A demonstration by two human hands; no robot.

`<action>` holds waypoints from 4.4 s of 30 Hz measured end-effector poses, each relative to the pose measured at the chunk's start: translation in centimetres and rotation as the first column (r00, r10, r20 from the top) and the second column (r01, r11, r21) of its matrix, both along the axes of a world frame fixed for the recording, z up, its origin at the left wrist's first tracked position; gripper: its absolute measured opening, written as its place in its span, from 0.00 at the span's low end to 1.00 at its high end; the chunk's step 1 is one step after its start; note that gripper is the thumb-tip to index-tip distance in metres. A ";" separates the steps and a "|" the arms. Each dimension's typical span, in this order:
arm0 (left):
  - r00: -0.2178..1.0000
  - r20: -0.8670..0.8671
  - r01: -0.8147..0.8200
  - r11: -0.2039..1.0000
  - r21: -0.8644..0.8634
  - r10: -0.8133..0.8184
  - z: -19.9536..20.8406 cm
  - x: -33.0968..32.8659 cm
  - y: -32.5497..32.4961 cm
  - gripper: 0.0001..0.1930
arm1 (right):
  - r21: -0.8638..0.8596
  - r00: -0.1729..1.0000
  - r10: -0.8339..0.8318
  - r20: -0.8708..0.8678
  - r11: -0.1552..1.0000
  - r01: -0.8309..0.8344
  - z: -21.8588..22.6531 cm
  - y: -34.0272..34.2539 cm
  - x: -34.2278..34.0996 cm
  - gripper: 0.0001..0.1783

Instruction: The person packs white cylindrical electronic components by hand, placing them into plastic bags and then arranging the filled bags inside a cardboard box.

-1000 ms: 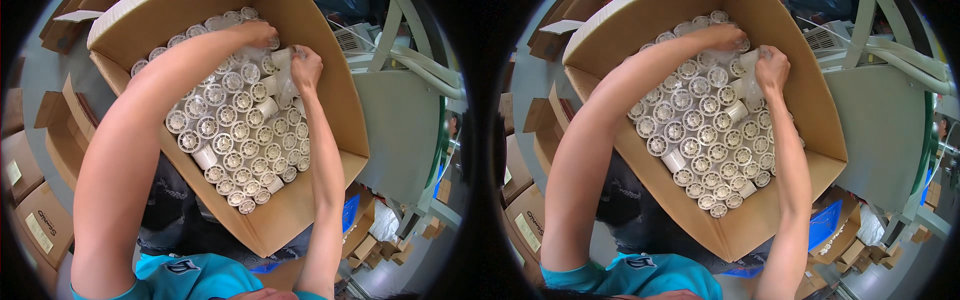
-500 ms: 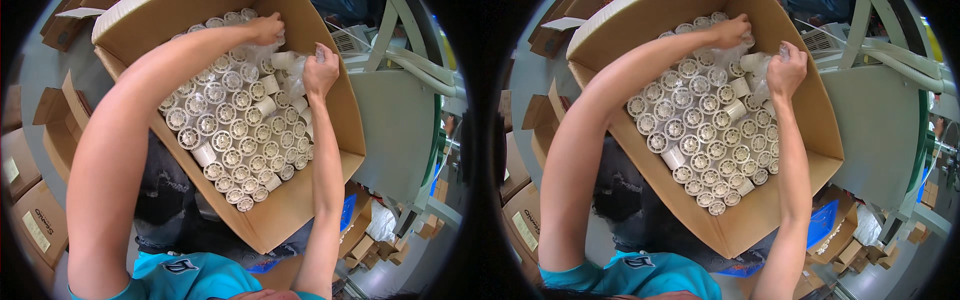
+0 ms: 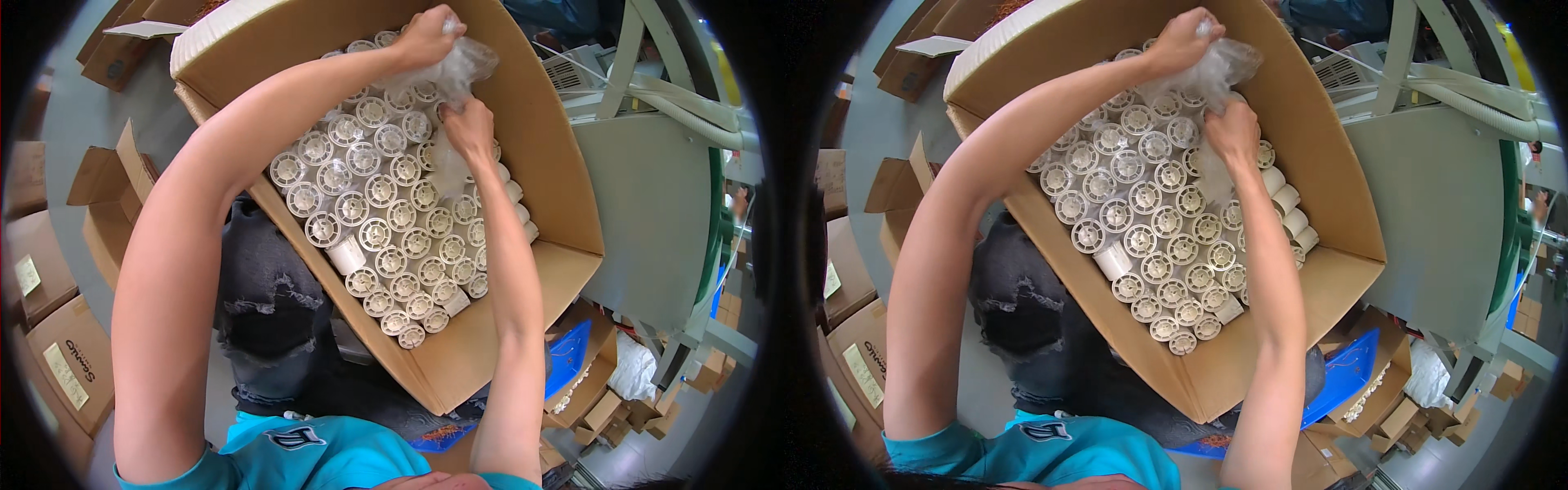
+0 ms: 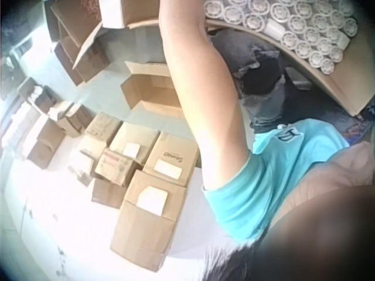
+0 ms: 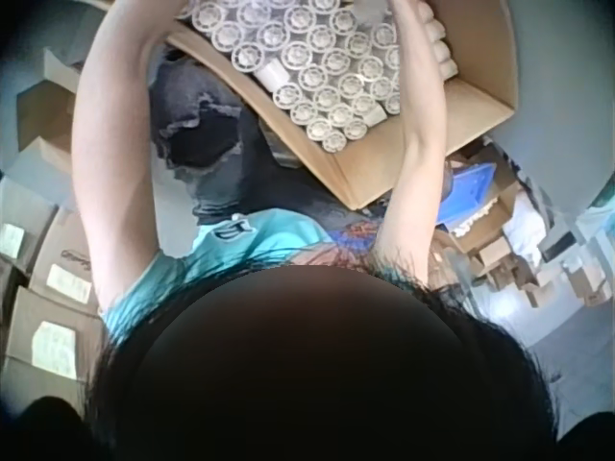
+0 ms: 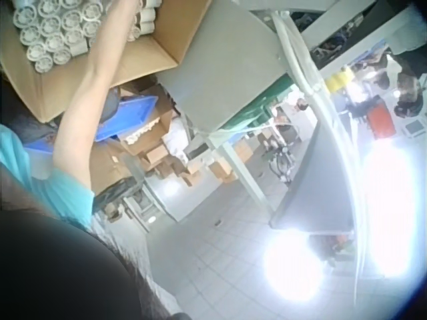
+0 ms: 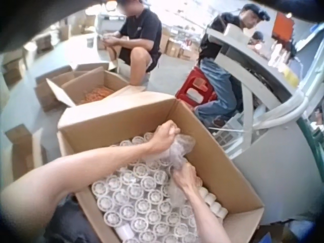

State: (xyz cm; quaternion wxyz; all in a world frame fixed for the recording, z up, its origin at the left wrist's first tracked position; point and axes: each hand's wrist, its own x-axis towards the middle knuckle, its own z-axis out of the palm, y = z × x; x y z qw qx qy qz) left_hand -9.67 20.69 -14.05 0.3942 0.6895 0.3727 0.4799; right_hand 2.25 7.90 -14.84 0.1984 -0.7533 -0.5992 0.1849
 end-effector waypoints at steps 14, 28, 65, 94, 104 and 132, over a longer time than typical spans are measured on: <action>0.557 -0.698 0.517 0.846 -0.134 -0.450 -0.7 -5.3 2.6 0.12 | -0.075 0.995 -0.034 -0.089 0.997 0.027 -1.0 3.6 -1.6 0.14; 0.150 -0.890 0.597 0.757 -0.266 -0.431 -0.5 -3.7 -3.1 0.20 | 0.297 0.978 -0.074 -0.196 0.946 0.131 1.1 2.2 -0.7 0.13; 0.516 -0.822 0.607 0.780 0.150 -0.243 -0.3 -6.7 -2.9 0.08 | 0.300 0.954 -0.045 0.295 0.953 -0.048 1.3 2.2 -2.2 0.11; 0.230 -0.942 0.624 0.780 -0.051 -0.246 -3.2 -7.3 -4.2 0.13 | -0.100 0.964 0.201 0.172 0.977 -0.186 1.0 -3.3 -4.6 0.19; 0.588 -0.728 0.606 0.788 0.109 -0.351 -1.8 -6.3 -4.7 0.16 | -0.061 0.997 0.075 -0.020 0.995 -0.076 0.2 -2.8 -3.3 0.14; 0.522 -0.652 0.604 0.778 -0.172 -0.550 -0.4 -6.0 -3.1 0.15 | -0.049 0.956 -0.254 0.145 0.963 0.263 0.7 -3.4 0.0 0.34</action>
